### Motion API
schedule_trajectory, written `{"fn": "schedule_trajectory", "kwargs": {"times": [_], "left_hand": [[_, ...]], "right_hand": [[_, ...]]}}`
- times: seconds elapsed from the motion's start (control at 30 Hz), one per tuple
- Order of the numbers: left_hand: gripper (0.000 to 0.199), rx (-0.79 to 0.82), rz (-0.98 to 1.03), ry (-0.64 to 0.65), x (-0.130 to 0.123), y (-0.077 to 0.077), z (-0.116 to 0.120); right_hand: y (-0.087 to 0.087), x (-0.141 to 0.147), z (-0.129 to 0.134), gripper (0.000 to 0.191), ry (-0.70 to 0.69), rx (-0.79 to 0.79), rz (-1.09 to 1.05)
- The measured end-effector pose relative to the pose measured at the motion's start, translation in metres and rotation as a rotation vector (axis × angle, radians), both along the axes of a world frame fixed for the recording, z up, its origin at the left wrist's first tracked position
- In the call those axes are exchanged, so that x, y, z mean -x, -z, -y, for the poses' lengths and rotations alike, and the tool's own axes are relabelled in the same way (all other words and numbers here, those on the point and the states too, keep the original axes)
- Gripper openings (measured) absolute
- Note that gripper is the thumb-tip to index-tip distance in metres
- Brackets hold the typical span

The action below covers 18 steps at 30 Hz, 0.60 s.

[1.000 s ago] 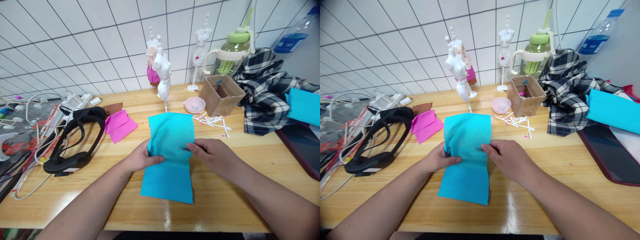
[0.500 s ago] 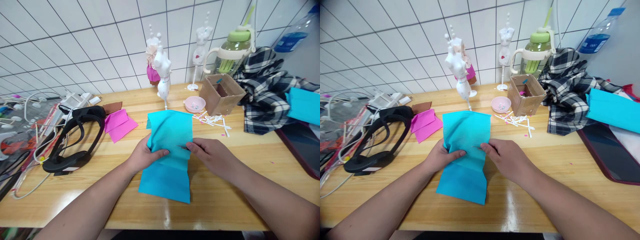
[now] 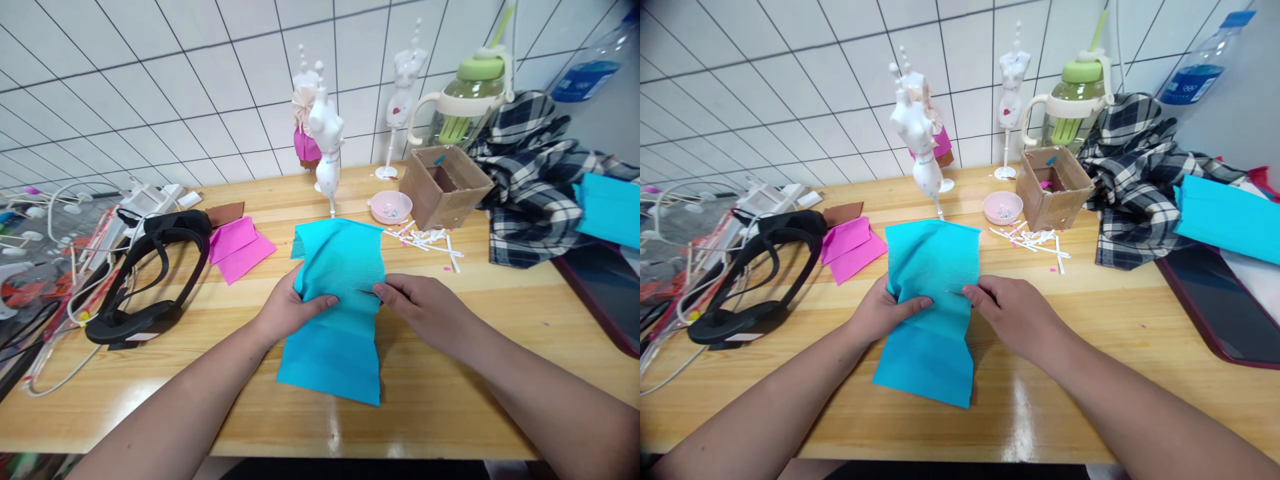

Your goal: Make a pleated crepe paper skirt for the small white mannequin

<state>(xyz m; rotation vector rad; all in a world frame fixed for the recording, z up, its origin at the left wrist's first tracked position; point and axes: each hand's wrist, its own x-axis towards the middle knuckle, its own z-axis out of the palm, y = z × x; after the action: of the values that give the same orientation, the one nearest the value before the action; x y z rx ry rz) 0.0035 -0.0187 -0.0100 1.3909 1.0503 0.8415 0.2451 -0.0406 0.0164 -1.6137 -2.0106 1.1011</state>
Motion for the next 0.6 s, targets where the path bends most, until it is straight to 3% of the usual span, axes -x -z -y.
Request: {"fn": "schedule_trajectory", "kwargs": {"times": [0.6], "left_hand": [[0.061, 0.007, 0.024, 0.003, -0.0010, 0.0014, -0.0003]], "right_hand": [[-0.0021, 0.0007, 0.0006, 0.046, 0.005, -0.007, 0.026]]}}
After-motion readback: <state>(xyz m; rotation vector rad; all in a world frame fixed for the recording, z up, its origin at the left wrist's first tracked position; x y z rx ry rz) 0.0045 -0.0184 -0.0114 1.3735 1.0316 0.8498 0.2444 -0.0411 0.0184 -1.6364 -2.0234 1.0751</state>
